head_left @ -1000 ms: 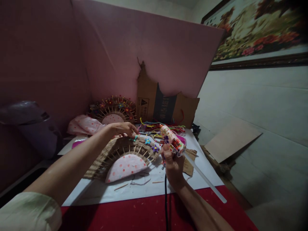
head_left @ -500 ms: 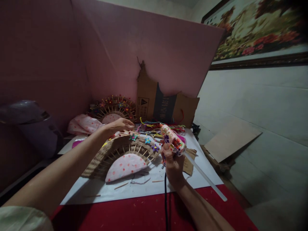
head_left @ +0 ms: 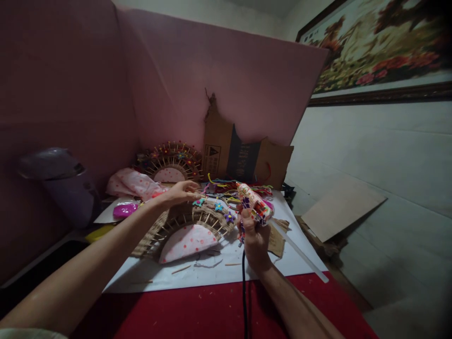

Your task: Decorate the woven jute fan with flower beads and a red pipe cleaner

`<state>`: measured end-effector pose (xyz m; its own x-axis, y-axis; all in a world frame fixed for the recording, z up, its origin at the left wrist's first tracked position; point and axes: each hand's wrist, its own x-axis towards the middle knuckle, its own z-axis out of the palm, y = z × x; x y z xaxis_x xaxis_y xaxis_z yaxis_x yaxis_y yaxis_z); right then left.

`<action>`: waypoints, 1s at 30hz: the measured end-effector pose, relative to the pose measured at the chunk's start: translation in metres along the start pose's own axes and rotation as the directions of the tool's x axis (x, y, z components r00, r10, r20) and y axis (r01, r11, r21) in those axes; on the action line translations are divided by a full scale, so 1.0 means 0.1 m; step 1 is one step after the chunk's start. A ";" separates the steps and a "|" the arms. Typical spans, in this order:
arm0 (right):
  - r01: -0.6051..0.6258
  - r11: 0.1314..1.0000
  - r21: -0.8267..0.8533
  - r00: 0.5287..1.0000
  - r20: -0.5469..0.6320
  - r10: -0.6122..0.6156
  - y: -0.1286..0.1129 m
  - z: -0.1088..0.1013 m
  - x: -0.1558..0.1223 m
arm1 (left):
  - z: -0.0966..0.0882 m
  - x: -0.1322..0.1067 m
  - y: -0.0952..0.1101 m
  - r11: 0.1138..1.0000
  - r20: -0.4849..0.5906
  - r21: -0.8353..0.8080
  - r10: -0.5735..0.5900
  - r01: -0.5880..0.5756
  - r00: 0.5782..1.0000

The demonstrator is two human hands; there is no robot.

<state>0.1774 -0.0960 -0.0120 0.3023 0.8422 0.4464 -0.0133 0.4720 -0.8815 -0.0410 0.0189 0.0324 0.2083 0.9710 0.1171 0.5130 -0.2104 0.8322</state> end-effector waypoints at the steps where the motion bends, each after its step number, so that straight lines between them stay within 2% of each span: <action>1: -0.014 1.000 0.017 1.000 0.013 0.014 -0.01 0.00 0.00 | -0.02 -0.04 0.02 1.000 -0.059 0.003 0.010 -0.009 0.998; 4: -0.069 0.996 0.058 0.995 0.081 0.064 -0.05 0.01 0.00 | -0.02 -0.24 0.11 0.999 -0.249 0.031 0.040 -0.033 0.968; 7: -0.075 0.996 0.039 0.994 0.082 0.071 -0.06 0.02 0.04 | 0.13 -0.58 0.18 0.992 -0.343 0.082 0.118 -0.096 0.932; 11: -0.070 0.995 -0.074 0.995 0.064 0.075 -0.12 -0.04 0.16 | 0.47 -1.07 0.16 0.874 -0.276 0.361 0.433 -0.325 0.858; 14: -0.069 0.949 -0.309 0.994 0.059 0.092 -0.23 -0.25 0.20 | 0.65 -1.29 0.09 0.748 -0.212 0.486 0.602 -0.451 0.770; 16: 0.028 0.826 -0.562 0.995 0.092 0.029 -0.31 -0.47 0.18 | 0.70 -1.34 0.04 0.698 -0.203 0.520 0.661 -0.492 0.723; 18: 0.129 0.637 -0.760 0.985 0.175 0.009 -0.36 -0.72 0.11 | 0.71 -1.36 0.01 0.679 -0.204 0.527 0.686 -0.512 0.699; 21: 0.121 0.516 -0.848 0.977 0.194 0.089 -0.31 -1.01 0.01 | 0.69 -1.35 -0.01 0.677 -0.196 0.517 0.689 -0.524 0.697; 22: 0.108 0.404 -0.908 0.974 0.177 0.138 -0.26 -1.07 -0.01 | 0.68 -1.35 -0.01 0.680 -0.193 0.510 0.687 -0.526 0.701; 24: 0.119 0.188 -0.975 0.961 0.161 0.226 -0.16 -1.11 -0.03 | 0.68 -1.36 -0.02 0.692 -0.197 0.496 0.677 -0.524 0.709; 25: 0.132 0.100 -0.986 0.951 0.154 0.266 -0.11 -1.11 -0.03 | 0.69 -1.37 -0.02 0.698 -0.198 0.490 0.673 -0.523 0.713; 26: 0.147 0.048 -0.988 0.941 0.154 0.301 -0.09 -1.09 -0.03 | 0.69 -1.37 -0.02 0.700 -0.197 0.488 0.670 -0.521 0.716; 28: 0.181 -0.004 -0.983 0.931 0.170 0.324 -0.11 -1.01 -0.03 | 0.71 -1.39 -0.03 0.693 -0.184 0.501 0.670 -0.518 0.719; 30: 0.261 -0.002 -0.965 0.944 0.255 0.208 -0.25 -0.92 -0.07 | 0.74 -1.39 -0.04 0.674 -0.160 0.529 0.677 -0.517 0.719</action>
<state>0.2631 -0.1381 -0.0073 0.0397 0.9600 0.2771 0.9990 -0.0325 -0.0307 -0.0108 -0.1240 -0.0273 0.3637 0.5737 0.7338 0.6782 -0.7032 0.2136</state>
